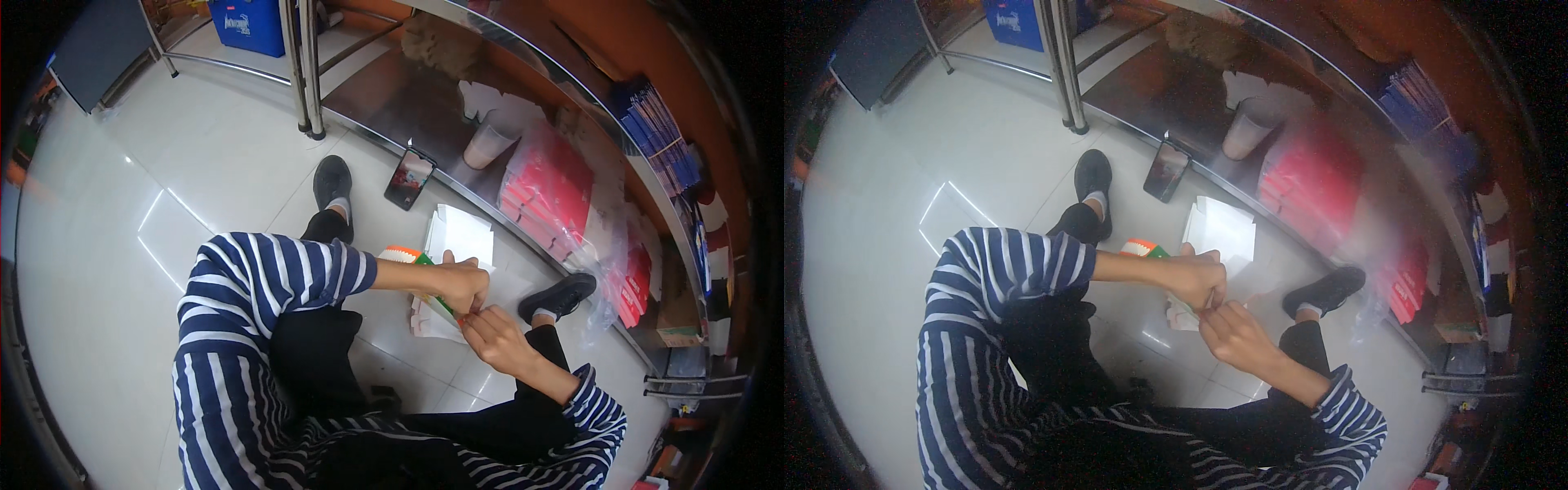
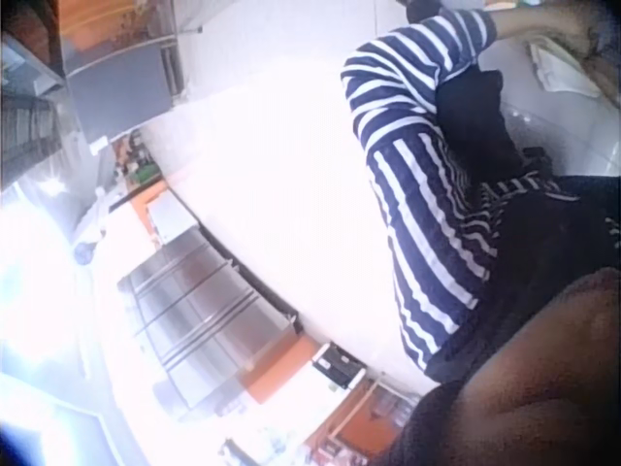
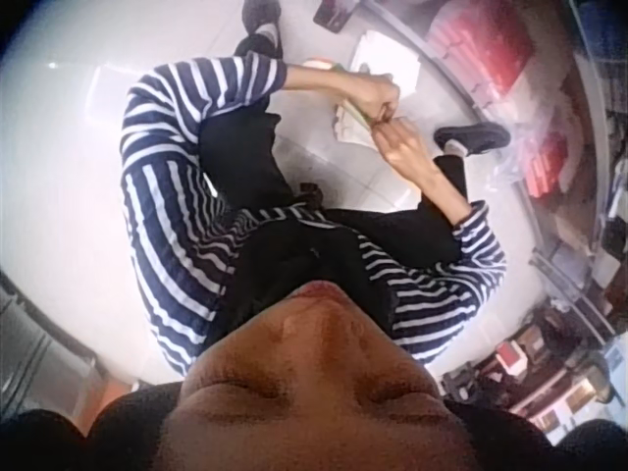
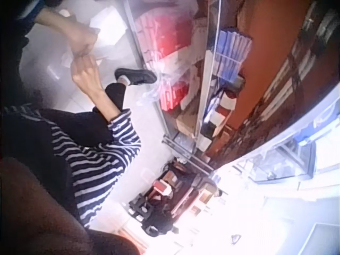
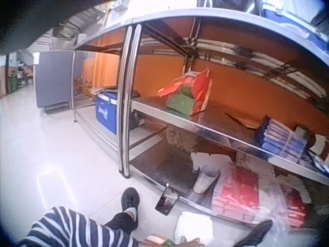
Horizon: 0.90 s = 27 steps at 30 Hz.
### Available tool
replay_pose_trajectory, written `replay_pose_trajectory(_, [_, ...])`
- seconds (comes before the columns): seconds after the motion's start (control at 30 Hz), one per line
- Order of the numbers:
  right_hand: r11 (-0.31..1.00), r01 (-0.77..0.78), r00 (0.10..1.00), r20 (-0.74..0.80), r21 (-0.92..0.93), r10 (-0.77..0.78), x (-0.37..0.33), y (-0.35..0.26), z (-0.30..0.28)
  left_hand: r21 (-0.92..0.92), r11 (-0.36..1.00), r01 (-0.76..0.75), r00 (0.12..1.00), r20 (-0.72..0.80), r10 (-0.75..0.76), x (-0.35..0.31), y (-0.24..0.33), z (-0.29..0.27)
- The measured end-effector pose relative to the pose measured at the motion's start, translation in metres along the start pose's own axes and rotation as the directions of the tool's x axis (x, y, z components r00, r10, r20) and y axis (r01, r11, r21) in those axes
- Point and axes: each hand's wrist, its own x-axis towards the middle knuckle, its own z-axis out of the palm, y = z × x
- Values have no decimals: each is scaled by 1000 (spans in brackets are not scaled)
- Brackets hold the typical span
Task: The person sits on the floor and assembles small, flat-packed cardboard boxes by folding the flaps and tucking them into slots. They handle the boxes one by one, folding the sides and securing the structure, then stacking the finished boxes on the floor.
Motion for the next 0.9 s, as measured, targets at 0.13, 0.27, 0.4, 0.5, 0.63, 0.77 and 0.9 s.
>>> replay_pose_trajectory(0.13, [999, -35, 996, 85, 33, 32, 0, -1, 9, 62, 998, 9, 1000, 21, -10, -2, -1, 3])
replay_pose_trajectory(0.27, [977, -73, 997, 10, 198, 73, 0, 2, 19, 100, 992, 83, 994, 56, -88, -5, -2, 5])
replay_pose_trajectory(0.4, [933, -125, 988, -43, 338, 148, -2, 13, 17, 1, 997, 81, 989, 123, -81, -1, -12, -4])
replay_pose_trajectory(0.5, [943, -109, 992, -28, 315, 124, -3, 13, 11, -53, 997, 55, 988, 146, -47, -1, -9, -6])
replay_pose_trajectory(0.63, [954, -80, 992, -72, 289, 105, -1, 9, 10, -26, 999, 25, 990, 140, -21, -3, -5, -6])
replay_pose_trajectory(0.77, [948, -265, 964, 11, 177, 267, 5, 3, 8, -69, 998, -2, 996, 86, 8, 1, -15, -1])
replay_pose_trajectory(0.9, [949, -310, 950, 3, 53, 311, 12, 8, -11, -107, 993, -39, 994, 96, 49, 4, -15, -6])
